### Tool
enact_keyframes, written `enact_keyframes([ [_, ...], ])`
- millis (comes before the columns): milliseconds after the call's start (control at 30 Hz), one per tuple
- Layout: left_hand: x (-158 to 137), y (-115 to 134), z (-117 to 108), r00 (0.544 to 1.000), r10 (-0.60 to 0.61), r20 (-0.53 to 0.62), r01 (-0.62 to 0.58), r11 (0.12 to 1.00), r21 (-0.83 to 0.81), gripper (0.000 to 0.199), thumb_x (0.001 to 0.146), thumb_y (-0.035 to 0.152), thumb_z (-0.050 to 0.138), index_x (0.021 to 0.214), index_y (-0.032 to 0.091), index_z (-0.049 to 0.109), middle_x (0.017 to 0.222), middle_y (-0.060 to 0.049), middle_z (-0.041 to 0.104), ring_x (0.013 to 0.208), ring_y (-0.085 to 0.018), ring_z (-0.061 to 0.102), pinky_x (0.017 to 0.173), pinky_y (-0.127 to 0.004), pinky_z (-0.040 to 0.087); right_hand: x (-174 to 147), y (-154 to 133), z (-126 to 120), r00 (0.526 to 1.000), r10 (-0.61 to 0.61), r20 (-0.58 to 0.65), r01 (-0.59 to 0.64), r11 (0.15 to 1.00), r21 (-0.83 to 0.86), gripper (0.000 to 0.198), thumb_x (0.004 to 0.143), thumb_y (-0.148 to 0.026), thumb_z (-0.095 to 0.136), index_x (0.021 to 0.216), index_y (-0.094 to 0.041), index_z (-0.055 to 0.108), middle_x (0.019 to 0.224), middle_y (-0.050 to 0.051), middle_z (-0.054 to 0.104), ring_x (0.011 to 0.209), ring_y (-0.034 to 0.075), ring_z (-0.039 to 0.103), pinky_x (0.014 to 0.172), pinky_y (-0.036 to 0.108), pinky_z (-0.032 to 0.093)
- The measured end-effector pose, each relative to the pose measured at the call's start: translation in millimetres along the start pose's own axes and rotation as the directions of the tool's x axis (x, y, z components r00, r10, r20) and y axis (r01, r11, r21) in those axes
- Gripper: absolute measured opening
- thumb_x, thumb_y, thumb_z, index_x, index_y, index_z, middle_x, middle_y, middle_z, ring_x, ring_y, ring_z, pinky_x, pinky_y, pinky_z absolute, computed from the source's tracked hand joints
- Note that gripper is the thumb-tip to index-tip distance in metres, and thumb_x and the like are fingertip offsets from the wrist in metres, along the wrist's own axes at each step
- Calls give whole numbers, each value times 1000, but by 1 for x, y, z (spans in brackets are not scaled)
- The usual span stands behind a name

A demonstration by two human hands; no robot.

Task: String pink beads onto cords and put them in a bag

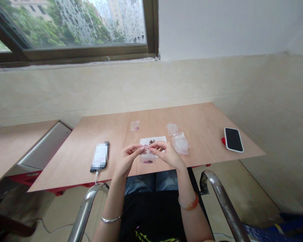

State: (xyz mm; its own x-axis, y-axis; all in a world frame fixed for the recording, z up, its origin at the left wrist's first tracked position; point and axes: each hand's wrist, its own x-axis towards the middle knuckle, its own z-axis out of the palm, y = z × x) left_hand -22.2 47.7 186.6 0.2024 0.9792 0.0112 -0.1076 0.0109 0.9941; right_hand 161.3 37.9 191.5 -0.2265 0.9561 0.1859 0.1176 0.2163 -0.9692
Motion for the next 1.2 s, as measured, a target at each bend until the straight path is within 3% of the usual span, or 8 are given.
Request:
enact_keyframes([
  [133, 0, 0, 1, 999, 8, -37, -8, 1000, 9, 17, 74, 33, 71, 80, 18, 72, 77, -5, 73, 72, -17, 67, 70, -29, 53, 1, -2, 4, 999, -17, -41, 18, 1000, 21, 17, 80, -35, 63, 89, -23, 71, 89, 3, 70, 74, 14, 61, 64, 26, 46],
  [300, -2, 4, 5, 996, 32, -89, -28, 999, 42, 17, 74, 34, 70, 80, 18, 73, 80, -5, 73, 76, -18, 67, 73, -30, 53, 4, 4, 14, 975, 63, -213, -29, 987, 159, 22, 78, -39, 64, 90, -21, 70, 83, 4, 70, 66, 15, 60, 55, 26, 46],
  [500, -3, 5, 8, 987, 106, -118, -89, 986, 139, 21, 77, 36, 67, 80, 16, 72, 78, -5, 72, 74, -17, 66, 68, -27, 51, 5, 2, 20, 936, 27, -351, 42, 982, 186, 27, 75, -38, 68, 96, -22, 66, 81, 4, 68, 73, 17, 63, 65, 29, 51],
  [733, -4, 5, 7, 984, 151, -94, -130, 971, 201, 23, 80, 38, 63, 79, 16, 70, 78, -5, 71, 76, -16, 65, 70, -25, 50, 3, -6, 20, 932, 32, -362, 57, 971, 232, 30, 71, -38, 72, 95, -21, 65, 76, 3, 67, 68, 15, 61, 57, 26, 49],
  [867, -6, 12, 8, 981, 148, -126, -125, 977, 172, 23, 80, 37, 64, 79, 16, 69, 78, -5, 71, 74, -15, 64, 70, -25, 50, 3, -6, 19, 954, 96, -285, 3, 944, 329, 38, 71, -40, 71, 103, -21, 65, 76, 2, 67, 58, 11, 56, 49, 22, 42],
  [1033, -8, 17, 7, 984, 148, -103, -132, 980, 148, 18, 79, 35, 66, 81, 18, 70, 80, -4, 72, 77, -16, 66, 72, -26, 51, 1, -5, 19, 961, 109, -253, -26, 950, 310, 20, 70, -38, 72, 79, -20, 71, 81, 4, 69, 68, 14, 59, 60, 26, 48],
  [1200, -9, 13, 6, 983, 179, -31, -167, 960, 226, 17, 80, 34, 64, 88, 20, 71, 90, -6, 73, 87, -18, 66, 77, -29, 51, 1, -8, 23, 969, 49, -243, 23, 959, 284, 14, 73, -35, 69, 78, -22, 71, 78, 3, 69, 70, 15, 60, 65, 29, 50],
])
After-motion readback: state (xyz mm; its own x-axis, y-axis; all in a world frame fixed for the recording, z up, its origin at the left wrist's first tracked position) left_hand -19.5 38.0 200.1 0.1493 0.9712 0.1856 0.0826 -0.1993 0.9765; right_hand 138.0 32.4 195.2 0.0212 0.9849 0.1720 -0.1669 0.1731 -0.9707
